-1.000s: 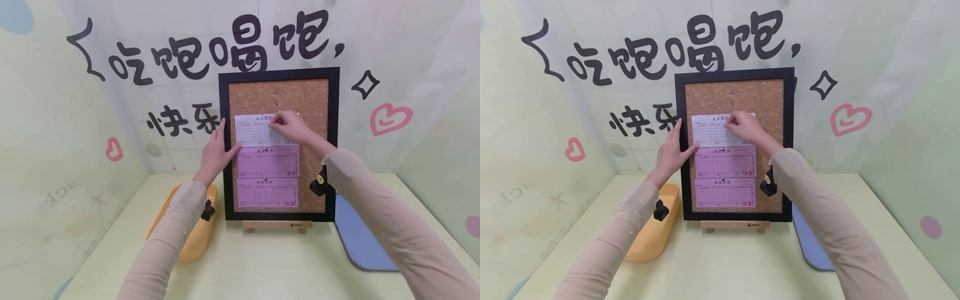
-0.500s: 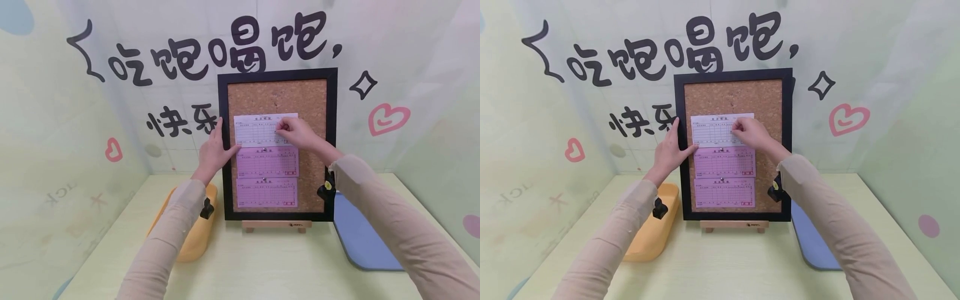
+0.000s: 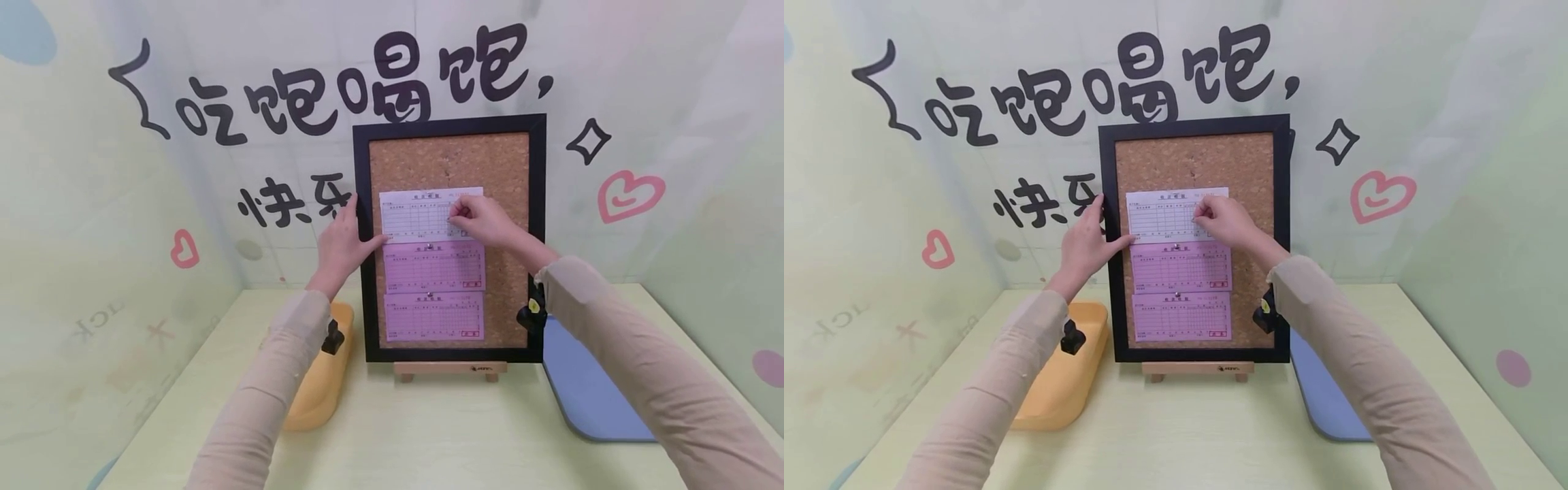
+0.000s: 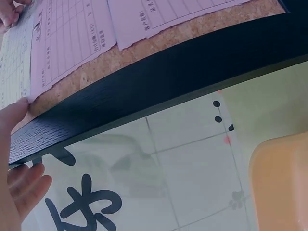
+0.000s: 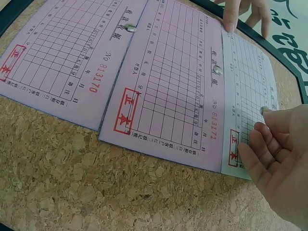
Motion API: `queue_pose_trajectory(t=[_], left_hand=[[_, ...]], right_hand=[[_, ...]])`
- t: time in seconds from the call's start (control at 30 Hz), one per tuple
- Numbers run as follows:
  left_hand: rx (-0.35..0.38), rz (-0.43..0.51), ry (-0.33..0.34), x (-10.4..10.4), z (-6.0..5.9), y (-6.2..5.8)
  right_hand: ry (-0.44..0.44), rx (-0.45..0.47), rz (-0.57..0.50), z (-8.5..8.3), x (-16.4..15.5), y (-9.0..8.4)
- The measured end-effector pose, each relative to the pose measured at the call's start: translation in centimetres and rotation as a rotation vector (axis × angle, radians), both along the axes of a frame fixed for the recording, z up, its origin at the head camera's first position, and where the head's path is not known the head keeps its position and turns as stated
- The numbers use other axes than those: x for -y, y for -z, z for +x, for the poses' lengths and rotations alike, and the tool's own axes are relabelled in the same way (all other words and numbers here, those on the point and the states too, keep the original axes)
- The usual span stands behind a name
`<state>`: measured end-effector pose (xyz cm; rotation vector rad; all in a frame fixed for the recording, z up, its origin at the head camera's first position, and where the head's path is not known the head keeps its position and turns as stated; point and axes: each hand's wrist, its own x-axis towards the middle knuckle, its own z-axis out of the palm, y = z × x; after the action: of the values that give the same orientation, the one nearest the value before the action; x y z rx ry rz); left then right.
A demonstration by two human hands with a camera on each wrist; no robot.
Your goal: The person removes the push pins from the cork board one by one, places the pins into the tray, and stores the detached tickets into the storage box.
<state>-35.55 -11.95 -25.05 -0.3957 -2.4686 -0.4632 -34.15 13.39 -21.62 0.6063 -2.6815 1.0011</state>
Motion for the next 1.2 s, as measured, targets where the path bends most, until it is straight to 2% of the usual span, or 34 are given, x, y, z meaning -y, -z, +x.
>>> queue_pose_trajectory(t=[0.23, 0.4, 0.57, 0.73, 0.93, 1.2], left_hand=[[-0.119, -0.022, 0.020, 0.3, -0.2, -1.3], [-0.151, -0.040, 0.030, 0.1, -0.4, -2.6], [-0.124, -0.081, 0.082, -0.7, -0.6, -4.0], [-0.063, -0.100, 0.121, -1.9, -0.7, -4.9], [-0.007, -0.114, 0.100, -2.8, -0.6, -5.3], [0.043, -0.125, 0.060, -2.8, -0.6, -5.4]], right_hand=[[0.001, 0.001, 0.003, 0.0, 0.1, 0.1], [0.007, 0.006, 0.016, 0.0, 0.2, 0.2], [0.005, 0.015, 0.020, 0.1, 0.3, 0.1], [0.011, 0.046, 0.013, 0.2, 0.2, -0.1], [0.015, 0.064, 0.017, 0.2, 0.1, -0.3], [-0.013, 0.054, 0.028, 0.1, 0.1, -0.3]])
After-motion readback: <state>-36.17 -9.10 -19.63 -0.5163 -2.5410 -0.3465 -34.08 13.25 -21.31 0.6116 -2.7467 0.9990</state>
